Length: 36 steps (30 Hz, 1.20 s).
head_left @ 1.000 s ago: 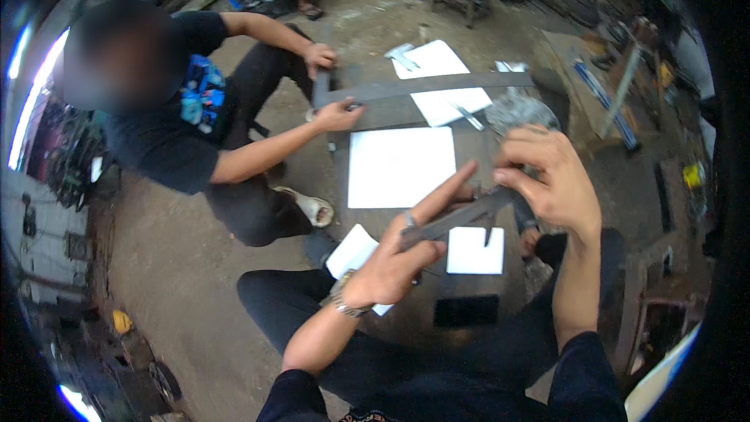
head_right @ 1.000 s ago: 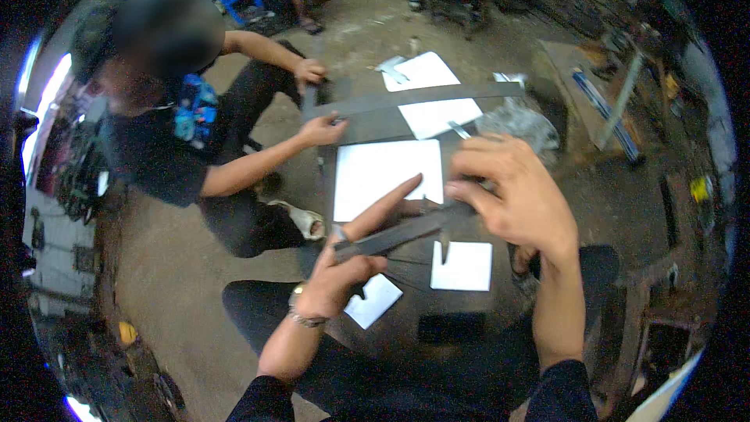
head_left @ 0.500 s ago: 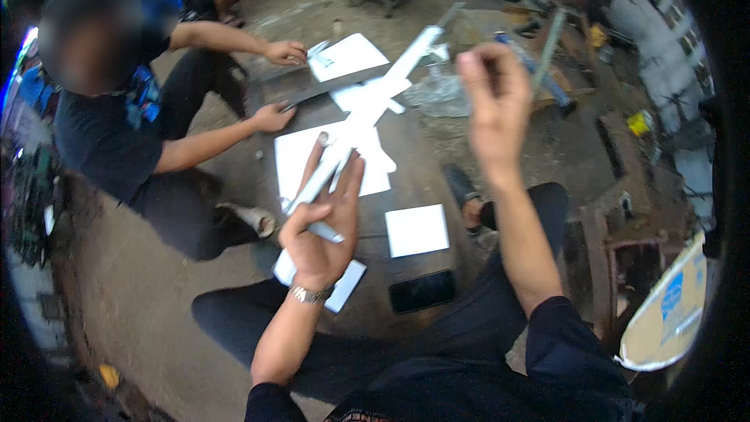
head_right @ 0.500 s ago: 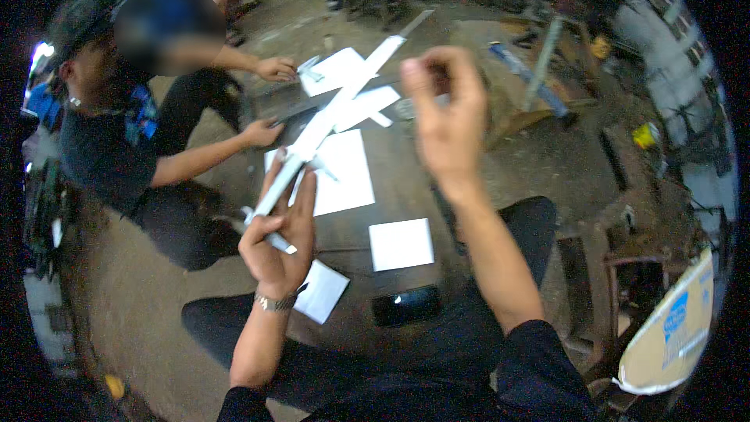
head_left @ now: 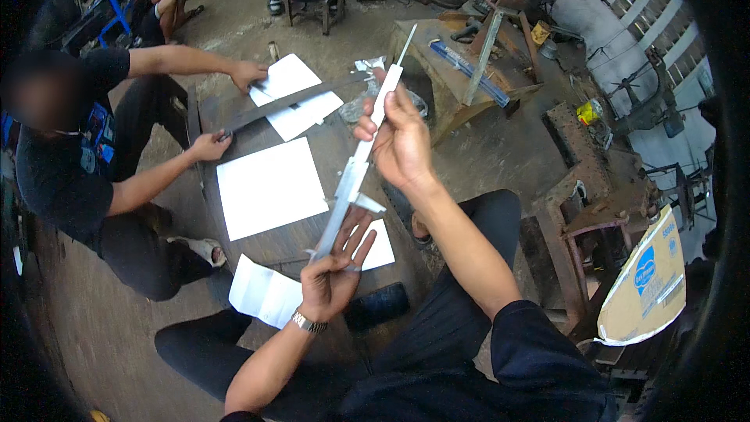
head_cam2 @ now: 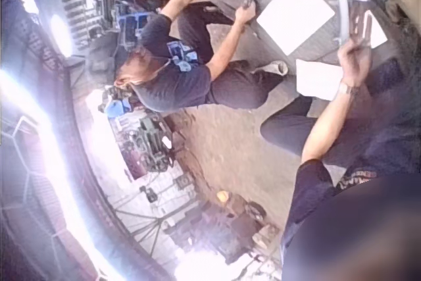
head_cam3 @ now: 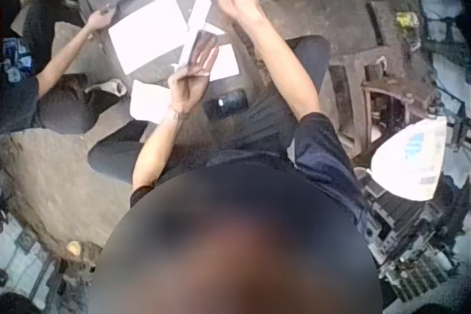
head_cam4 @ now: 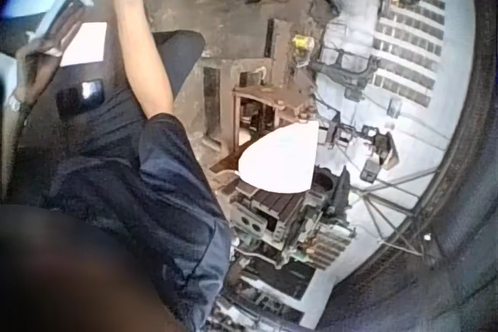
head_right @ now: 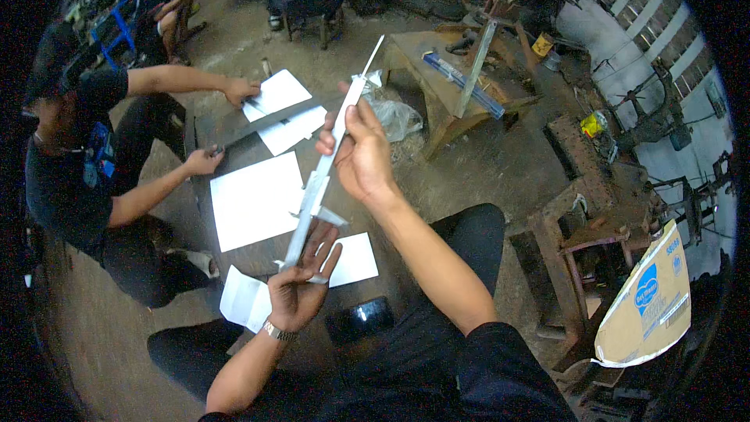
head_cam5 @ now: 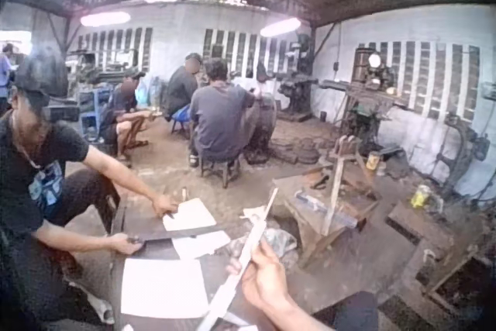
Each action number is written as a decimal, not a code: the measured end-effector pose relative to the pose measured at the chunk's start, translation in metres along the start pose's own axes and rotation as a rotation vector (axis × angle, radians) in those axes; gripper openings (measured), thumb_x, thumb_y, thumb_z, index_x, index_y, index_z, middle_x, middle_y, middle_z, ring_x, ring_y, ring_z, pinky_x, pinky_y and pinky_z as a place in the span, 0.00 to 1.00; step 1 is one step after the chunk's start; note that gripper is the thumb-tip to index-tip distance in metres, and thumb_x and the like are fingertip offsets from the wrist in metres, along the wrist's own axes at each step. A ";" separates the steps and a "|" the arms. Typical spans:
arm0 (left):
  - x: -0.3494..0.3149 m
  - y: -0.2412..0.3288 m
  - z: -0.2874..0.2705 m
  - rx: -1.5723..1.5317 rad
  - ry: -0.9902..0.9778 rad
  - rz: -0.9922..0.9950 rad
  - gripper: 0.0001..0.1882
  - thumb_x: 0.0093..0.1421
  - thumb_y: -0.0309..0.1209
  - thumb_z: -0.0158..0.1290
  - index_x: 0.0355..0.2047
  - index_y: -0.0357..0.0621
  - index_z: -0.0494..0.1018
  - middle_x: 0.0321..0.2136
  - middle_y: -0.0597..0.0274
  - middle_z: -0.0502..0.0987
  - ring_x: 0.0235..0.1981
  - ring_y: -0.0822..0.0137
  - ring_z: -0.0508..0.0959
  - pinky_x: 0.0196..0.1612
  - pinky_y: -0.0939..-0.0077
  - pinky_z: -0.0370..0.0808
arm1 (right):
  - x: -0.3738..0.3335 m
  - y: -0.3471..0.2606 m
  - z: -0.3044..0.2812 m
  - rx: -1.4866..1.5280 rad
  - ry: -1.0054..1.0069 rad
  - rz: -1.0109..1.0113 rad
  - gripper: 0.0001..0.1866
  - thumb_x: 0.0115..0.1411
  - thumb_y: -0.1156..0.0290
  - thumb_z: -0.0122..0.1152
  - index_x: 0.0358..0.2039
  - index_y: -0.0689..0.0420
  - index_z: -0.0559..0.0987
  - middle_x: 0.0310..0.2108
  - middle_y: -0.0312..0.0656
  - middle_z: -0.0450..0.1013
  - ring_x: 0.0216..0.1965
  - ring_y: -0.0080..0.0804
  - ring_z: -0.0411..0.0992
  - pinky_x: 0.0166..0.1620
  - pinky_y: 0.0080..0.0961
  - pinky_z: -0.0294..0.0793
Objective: The person measures and marks white paper pieces using a caliper, ruler, and compass while sitting on the floor. A coworker also measures and marks paper across the table. The person handles multiple paper pieces, aligns tools, and draws lines or arcs on the paper.
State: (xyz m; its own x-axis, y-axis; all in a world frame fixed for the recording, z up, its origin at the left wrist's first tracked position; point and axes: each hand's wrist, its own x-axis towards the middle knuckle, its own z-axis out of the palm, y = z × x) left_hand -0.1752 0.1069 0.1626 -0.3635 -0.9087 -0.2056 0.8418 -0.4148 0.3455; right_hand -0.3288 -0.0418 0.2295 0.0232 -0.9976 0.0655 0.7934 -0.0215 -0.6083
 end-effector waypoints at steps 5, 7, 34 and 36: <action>0.010 -0.010 -0.059 0.965 0.121 -0.159 0.32 0.52 0.19 0.50 0.61 0.35 0.64 0.59 0.47 0.69 0.61 0.55 0.70 0.63 0.58 0.68 | -0.003 -0.023 -0.025 -0.637 -0.250 -0.019 0.20 0.73 0.59 0.46 0.57 0.59 0.72 0.33 0.38 0.71 0.26 0.23 0.67 0.29 0.22 0.66; 0.008 -0.011 -0.085 1.216 0.111 -0.110 0.26 0.55 0.22 0.51 0.57 0.34 0.67 0.55 0.46 0.72 0.58 0.54 0.73 0.60 0.60 0.71 | -0.003 -0.025 -0.048 -1.104 -0.434 -0.059 0.19 0.70 0.58 0.53 0.47 0.61 0.79 0.30 0.37 0.73 0.27 0.21 0.70 0.29 0.21 0.67; 0.011 -0.087 -0.146 2.361 -0.259 0.028 0.32 0.48 0.23 0.57 0.55 0.29 0.65 0.58 0.39 0.63 0.59 0.42 0.65 0.62 0.55 0.67 | -0.110 0.063 -0.253 -1.756 -0.294 0.448 0.24 0.50 0.56 0.75 0.26 0.64 0.75 0.23 0.52 0.74 0.29 0.44 0.74 0.34 0.40 0.72; 0.009 -0.090 -0.143 2.377 -0.258 0.056 0.32 0.48 0.23 0.57 0.56 0.29 0.64 0.58 0.39 0.63 0.59 0.43 0.65 0.61 0.55 0.67 | -0.113 0.065 -0.253 -1.771 -0.295 0.430 0.24 0.50 0.56 0.77 0.28 0.62 0.73 0.20 0.45 0.71 0.24 0.33 0.69 0.30 0.35 0.69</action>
State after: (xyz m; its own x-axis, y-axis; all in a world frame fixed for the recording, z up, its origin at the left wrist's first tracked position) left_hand -0.1970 0.1433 -0.0011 -0.5442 -0.8244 -0.1554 -0.7942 0.4465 0.4122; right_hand -0.4340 0.0525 -0.0176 0.2740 -0.9140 -0.2992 -0.7811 -0.0300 -0.6237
